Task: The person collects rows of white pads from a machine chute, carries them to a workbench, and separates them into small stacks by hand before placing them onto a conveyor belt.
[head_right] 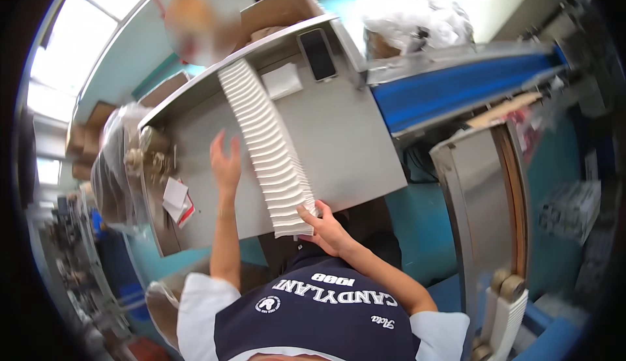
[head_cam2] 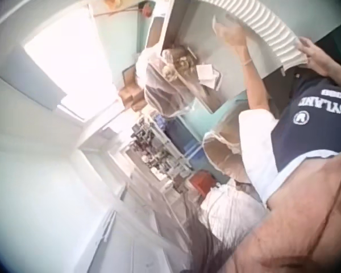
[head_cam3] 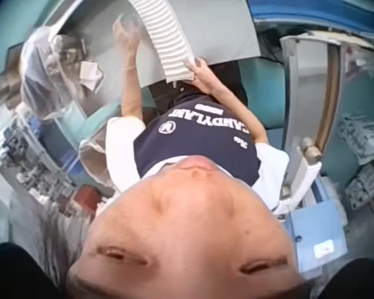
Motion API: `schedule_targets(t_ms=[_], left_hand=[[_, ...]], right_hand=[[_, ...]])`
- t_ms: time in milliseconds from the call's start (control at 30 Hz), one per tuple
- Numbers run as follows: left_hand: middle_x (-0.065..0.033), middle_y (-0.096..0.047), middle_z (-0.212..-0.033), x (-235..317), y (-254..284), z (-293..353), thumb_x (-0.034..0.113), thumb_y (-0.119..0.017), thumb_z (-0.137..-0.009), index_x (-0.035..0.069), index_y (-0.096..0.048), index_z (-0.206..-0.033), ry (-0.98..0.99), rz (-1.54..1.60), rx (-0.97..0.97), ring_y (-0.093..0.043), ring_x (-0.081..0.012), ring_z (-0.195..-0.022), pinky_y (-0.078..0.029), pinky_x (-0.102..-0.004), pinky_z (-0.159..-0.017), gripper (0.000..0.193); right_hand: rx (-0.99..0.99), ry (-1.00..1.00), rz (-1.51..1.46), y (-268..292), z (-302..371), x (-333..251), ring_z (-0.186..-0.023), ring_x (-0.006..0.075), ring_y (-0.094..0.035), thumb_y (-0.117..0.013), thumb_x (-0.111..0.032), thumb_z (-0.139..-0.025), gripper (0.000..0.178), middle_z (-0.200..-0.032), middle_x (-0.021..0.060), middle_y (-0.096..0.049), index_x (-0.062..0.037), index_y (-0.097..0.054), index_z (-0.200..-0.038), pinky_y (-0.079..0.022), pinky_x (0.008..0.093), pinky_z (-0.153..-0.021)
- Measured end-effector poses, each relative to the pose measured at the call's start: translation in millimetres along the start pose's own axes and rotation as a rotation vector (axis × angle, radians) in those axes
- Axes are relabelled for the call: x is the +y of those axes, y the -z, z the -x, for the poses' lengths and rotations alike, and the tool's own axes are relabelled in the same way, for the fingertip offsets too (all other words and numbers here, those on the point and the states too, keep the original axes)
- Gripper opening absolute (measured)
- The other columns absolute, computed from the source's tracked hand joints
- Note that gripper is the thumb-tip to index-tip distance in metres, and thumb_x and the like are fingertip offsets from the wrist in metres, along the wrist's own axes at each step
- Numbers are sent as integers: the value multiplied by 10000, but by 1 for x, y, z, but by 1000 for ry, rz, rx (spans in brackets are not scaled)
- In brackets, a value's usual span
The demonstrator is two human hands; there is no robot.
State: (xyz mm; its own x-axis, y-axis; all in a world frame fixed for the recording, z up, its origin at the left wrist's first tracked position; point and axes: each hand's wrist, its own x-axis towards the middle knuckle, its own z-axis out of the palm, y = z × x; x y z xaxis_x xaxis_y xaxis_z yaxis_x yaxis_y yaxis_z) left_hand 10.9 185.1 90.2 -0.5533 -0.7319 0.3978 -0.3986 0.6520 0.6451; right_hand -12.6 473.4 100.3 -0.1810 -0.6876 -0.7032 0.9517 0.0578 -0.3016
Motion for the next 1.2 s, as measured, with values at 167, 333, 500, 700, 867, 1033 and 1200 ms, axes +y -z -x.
schedule_targets(t_ms=[167, 333, 500, 700, 867, 1033, 1200], left_hand=[[-136, -567, -1264, -5, -59, -139, 537, -635, -853, 47, -538, -1266, -212, -224, -46, -469, -312, -1234, -344, -468, -1013, 648], [-114, -539, -1263, -5, -87, -194, 720, -601, -737, 80, -569, -1240, -46, -427, -255, -429, -285, -1243, -301, -489, -986, 814], [-149, -518, -1291, 5, -68, -187, 708, -617, -710, 56, -610, -1158, 51, -571, -384, -404, -313, -1262, -269, -489, -1011, 791], [-197, -602, -1218, -18, -18, -93, 688, -592, -747, -14, -599, -1160, 281, -746, -154, -434, -346, -1285, -180, -586, -1076, 815], [-248, -597, -1222, -17, 64, 6, 829, -463, -758, -44, -522, -1240, 900, -736, -164, -495, -381, -1245, -39, -676, -1087, 999], [-254, -546, -1280, -61, 104, 74, 738, -513, -819, -40, -488, -1290, 651, -528, 222, -506, -395, -1222, -320, -576, -1040, 910], [-224, -525, -1292, -36, 89, 85, 692, -511, -857, 93, -470, -1374, 551, -626, 225, -510, -382, -1205, -410, -521, -969, 792]], right_hand=[[14, -13, 37, -17, 1, -7, -1278, 297, -440, -713, -375, -873, 959, -1422, 196, -321, -33, -54, -1479, -457, 486, -996], [52, -46, 80, -24, -6, -26, -1266, 291, -457, -705, -358, -882, 935, -1413, 200, -344, -24, -70, -1481, -459, 478, -1002], [20, -7, 224, -3, -16, -49, -1220, 266, -494, -688, -329, -902, 847, -1373, 174, -421, -2, -154, -1471, -466, 454, -957], [208, 156, 876, 49, 8, -140, -1020, 253, -614, -733, -419, -830, 745, -1147, 161, -605, 20, -429, -1349, -508, 379, -849], [481, 594, 1212, 45, -1, -192, -924, 172, -609, -703, -410, -858, 574, -990, 114, -655, 50, -548, -1164, -488, 313, -811], [272, 628, 695, 82, -42, -203, -816, 83, -561, -616, -351, -949, 381, -907, 42, -657, 19, -642, -1035, -458, 247, -727], [317, 602, 723, 81, -28, -200, -813, 66, -540, -586, -347, -969, 360, -904, 19, -648, 2, -641, -1041, -443, 236, -732]])
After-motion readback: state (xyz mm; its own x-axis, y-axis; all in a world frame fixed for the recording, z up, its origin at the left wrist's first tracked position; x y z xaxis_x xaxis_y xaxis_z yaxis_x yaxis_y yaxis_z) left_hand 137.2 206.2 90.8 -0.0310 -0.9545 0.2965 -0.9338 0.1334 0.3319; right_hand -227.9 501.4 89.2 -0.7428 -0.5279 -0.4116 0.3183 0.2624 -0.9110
